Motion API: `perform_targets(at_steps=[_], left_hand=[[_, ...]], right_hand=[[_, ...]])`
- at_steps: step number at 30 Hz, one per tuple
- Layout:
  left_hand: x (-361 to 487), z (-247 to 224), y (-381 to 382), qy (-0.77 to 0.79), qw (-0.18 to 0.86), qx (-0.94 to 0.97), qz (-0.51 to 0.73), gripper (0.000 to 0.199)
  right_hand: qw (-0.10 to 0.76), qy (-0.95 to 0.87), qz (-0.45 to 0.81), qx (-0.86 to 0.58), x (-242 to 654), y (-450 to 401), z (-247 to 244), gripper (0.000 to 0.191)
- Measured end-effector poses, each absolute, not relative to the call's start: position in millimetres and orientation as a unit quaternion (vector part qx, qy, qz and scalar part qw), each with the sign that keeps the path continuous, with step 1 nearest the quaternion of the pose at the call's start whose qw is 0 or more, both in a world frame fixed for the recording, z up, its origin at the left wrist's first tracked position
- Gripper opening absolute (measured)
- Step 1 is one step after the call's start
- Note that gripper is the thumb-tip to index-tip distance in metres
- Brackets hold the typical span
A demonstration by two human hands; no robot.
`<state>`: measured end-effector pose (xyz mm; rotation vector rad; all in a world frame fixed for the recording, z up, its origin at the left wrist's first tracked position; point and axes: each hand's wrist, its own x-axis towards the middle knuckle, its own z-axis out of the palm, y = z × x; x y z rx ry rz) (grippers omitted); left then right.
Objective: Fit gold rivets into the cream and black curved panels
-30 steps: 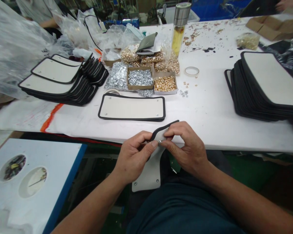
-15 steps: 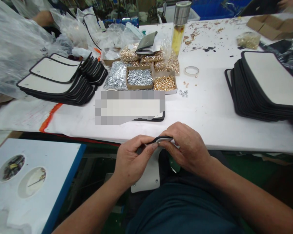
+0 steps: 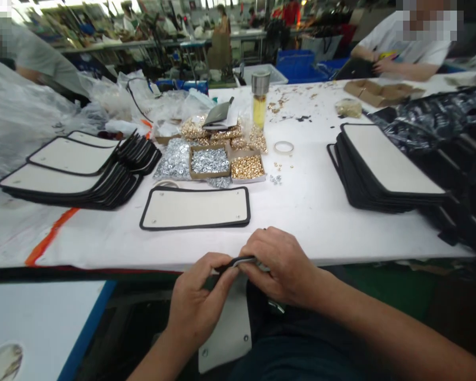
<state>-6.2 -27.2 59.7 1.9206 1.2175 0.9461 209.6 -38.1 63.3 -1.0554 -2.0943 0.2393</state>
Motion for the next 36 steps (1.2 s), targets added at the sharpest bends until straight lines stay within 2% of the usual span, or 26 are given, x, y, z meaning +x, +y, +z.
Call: perform_targets(at_steps=[2,4,6,9,11,12,15,19,21,26,29,33,36], left_hand=[[-13.3,55.4,-16.3,0.521,0.417,0.647,0.37,0.017],[-19.6,52.2,-4.4,0.553,0.499,0.514,0.425,0.03],[-23.5,50.6,6.7,0.56,0.542,0.38,0.498,0.035],[-23.8,47.4,18.8,0.563,0.555,0.241,0.563,0.019],[-21.2,41.6,20.7,0.563,0.558,0.208,0.574,0.006],[-19.6,37.3,19.3,0.562,0.56,0.209,0.572,0.005],[-17.8,22.6,8.1,0.575,0.557,0.268,0.536,0.008],[-32.4,16.6,-3.6,0.611,0.492,0.412,0.464,0.047],[-45.5,24.7,-1.3,0.631,0.442,0.497,0.4,0.059],[-63.1,55.8,21.9,0.598,0.302,0.682,0.292,0.04],[-55.1,64.7,40.0,0.568,0.244,0.743,0.256,0.049],[-31.9,69.6,63.5,0.535,0.206,0.784,0.237,0.058],[-13.0,78.0,76.1,0.492,0.211,0.812,0.231,0.046]], right_hand=[[0.382,-0.81,0.135,-0.424,223.4,-25.6,61.6,0.022],[0.382,-0.765,0.139,-0.499,249.3,-7.5,54.2,0.038],[0.375,-0.69,0.107,-0.609,283.5,16.7,42.1,0.031],[0.333,-0.63,0.09,-0.696,332.2,59.0,22.2,0.015],[0.291,-0.613,0.097,-0.728,351.7,84.2,12.6,0.016],[0.27,-0.607,0.1,-0.741,356.5,94.3,9.2,0.02],[0.219,-0.589,0.096,-0.772,355.7,113.0,3.0,0.031],[0.182,-0.581,0.079,-0.789,346.2,117.0,-2.3,0.03],[0.175,-0.586,0.072,-0.788,345.7,114.6,-4.1,0.026],[0.175,-0.601,0.056,-0.778,348.0,106.5,-4.3,0.025],[0.179,-0.614,0.049,-0.767,346.5,105.2,-3.1,0.029],[0.185,-0.607,0.054,-0.771,346.9,109.7,-2.5,0.026],[0.185,-0.594,0.067,-0.78,349.4,113.1,-2.6,0.023]])
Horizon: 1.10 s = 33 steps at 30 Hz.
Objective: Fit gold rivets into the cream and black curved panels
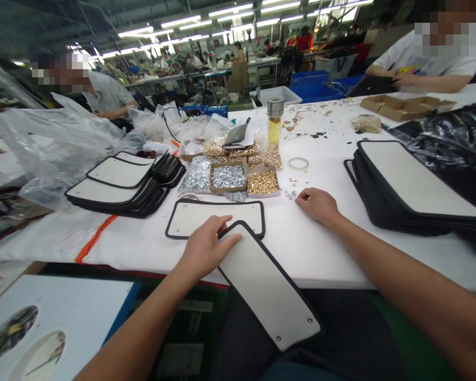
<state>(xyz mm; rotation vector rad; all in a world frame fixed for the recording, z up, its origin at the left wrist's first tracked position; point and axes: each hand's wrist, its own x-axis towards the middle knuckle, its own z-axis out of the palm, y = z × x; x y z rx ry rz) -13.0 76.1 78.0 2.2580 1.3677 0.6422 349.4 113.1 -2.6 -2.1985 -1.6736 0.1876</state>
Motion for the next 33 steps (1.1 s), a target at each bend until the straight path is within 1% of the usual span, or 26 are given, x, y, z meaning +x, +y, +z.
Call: perform_targets(at_steps=[4,6,11,14,17,19,26,30,33], left_hand=[[0.8,88.4,76.5,0.414,0.23,0.848,0.236,0.015],[-0.2,88.6,68.3,0.379,0.228,0.859,0.256,0.005],[-16.5,77.7,32.7,0.305,0.209,0.878,0.304,0.02],[-25.1,70.9,10.5,0.264,0.144,0.896,0.326,0.025],[-30.8,64.5,-5.7,0.229,0.064,0.909,0.343,0.026],[-34.3,59.5,-13.2,0.23,0.045,0.909,0.346,0.025],[-42.1,54.6,-26.0,0.243,0.026,0.898,0.365,0.018],[-41.4,59.8,-28.1,0.244,0.035,0.9,0.359,0.022],[-42.0,59.0,-29.6,0.255,0.042,0.895,0.363,0.027]], right_hand=[[0.183,-0.591,0.072,-0.782,350.7,114.8,-2.9,0.036],[0.183,-0.589,0.073,-0.784,350.9,115.7,-3.0,0.038],[0.195,-0.58,0.08,-0.787,355.1,117.5,-3.4,0.026],[0.205,-0.592,0.079,-0.775,359.5,116.2,-6.5,0.027],[0.21,-0.615,0.075,-0.756,363.5,112.7,-11.8,0.024],[0.212,-0.63,0.069,-0.744,366.3,109.1,-14.5,0.023],[0.193,-0.698,0.084,-0.685,379.8,101.5,-10.5,0.024],[0.191,-0.695,0.09,-0.687,385.1,108.4,-11.1,0.017],[0.191,-0.688,0.095,-0.693,386.9,113.1,-13.4,0.018]])
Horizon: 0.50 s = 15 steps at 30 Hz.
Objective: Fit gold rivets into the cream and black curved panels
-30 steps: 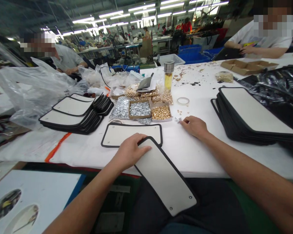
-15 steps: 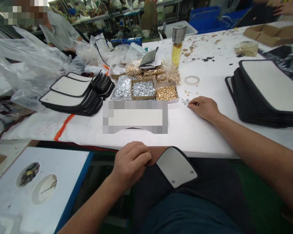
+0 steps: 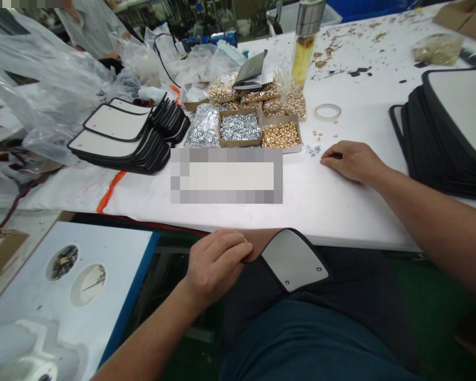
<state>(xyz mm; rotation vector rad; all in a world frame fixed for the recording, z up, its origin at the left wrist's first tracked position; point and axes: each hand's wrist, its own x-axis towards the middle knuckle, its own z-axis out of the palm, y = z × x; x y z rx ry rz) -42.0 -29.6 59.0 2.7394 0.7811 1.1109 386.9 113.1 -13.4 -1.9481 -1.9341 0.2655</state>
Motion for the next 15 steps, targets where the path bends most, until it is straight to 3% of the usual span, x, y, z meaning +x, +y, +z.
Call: perform_targets(at_steps=[9,15], left_hand=[[-39.8,59.4,-31.9,0.301,0.109,0.876,0.362,0.025],[-33.4,74.1,-31.4,0.395,0.208,0.824,0.349,0.008]], right_hand=[[0.212,-0.684,0.132,-0.685,384.9,111.0,0.4,0.017],[0.337,-0.635,0.134,-0.682,322.0,44.0,50.9,0.02]])
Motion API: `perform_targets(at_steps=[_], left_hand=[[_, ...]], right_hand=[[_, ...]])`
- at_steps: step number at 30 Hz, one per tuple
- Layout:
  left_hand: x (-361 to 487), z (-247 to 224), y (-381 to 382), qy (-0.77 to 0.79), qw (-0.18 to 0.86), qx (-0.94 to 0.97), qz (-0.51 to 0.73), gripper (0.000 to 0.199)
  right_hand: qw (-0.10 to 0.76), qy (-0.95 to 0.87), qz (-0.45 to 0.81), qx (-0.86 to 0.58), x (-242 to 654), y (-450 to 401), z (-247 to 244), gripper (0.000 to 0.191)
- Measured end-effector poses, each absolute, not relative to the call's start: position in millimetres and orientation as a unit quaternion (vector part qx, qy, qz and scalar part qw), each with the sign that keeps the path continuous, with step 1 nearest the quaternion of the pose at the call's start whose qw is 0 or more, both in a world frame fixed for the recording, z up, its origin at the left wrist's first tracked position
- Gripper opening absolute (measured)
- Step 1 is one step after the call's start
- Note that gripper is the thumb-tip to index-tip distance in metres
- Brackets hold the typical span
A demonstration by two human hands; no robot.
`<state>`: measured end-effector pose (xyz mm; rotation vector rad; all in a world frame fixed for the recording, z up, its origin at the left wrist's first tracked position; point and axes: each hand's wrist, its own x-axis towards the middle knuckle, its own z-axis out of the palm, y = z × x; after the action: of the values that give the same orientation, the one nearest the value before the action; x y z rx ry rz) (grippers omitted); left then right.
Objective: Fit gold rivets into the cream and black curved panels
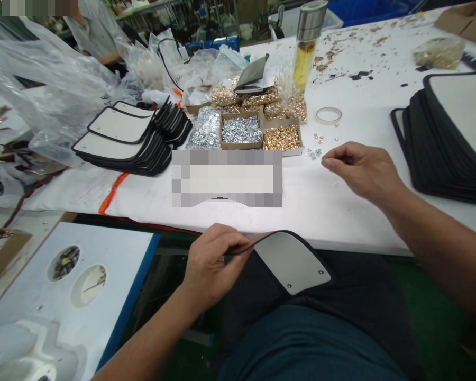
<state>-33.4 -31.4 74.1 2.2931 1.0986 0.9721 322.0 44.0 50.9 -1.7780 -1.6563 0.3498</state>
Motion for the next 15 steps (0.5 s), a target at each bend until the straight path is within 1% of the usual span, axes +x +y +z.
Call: perform_targets(at_steps=[2,4,5,7,9,15], left_hand=[[-30.6,77.1,-27.9,0.459,0.288,0.768,0.341,0.005],[-26.8,77.7,-24.6,0.507,0.416,0.68,0.329,0.01],[-24.7,77.1,-23.9,0.517,0.49,0.623,0.323,0.015],[-21.3,74.6,-25.4,0.511,0.617,0.508,0.318,0.023],[-20.3,71.4,-30.6,0.489,0.687,0.432,0.321,0.027],[-26.1,67.8,-49.6,0.429,0.758,0.364,0.329,0.026]], right_hand=[[0.424,-0.659,0.264,-0.562,279.0,1.7,69.1,0.013],[0.444,-0.69,0.395,-0.414,236.0,-35.7,76.9,0.008],[0.455,-0.69,0.43,-0.362,217.7,-49.3,76.2,0.004],[0.492,-0.666,0.437,-0.352,191.7,-64.0,68.3,0.006],[0.514,-0.64,0.425,-0.381,180.7,-66.1,57.1,0.007],[0.509,-0.652,0.395,-0.399,185.1,-61.5,42.8,0.004]])
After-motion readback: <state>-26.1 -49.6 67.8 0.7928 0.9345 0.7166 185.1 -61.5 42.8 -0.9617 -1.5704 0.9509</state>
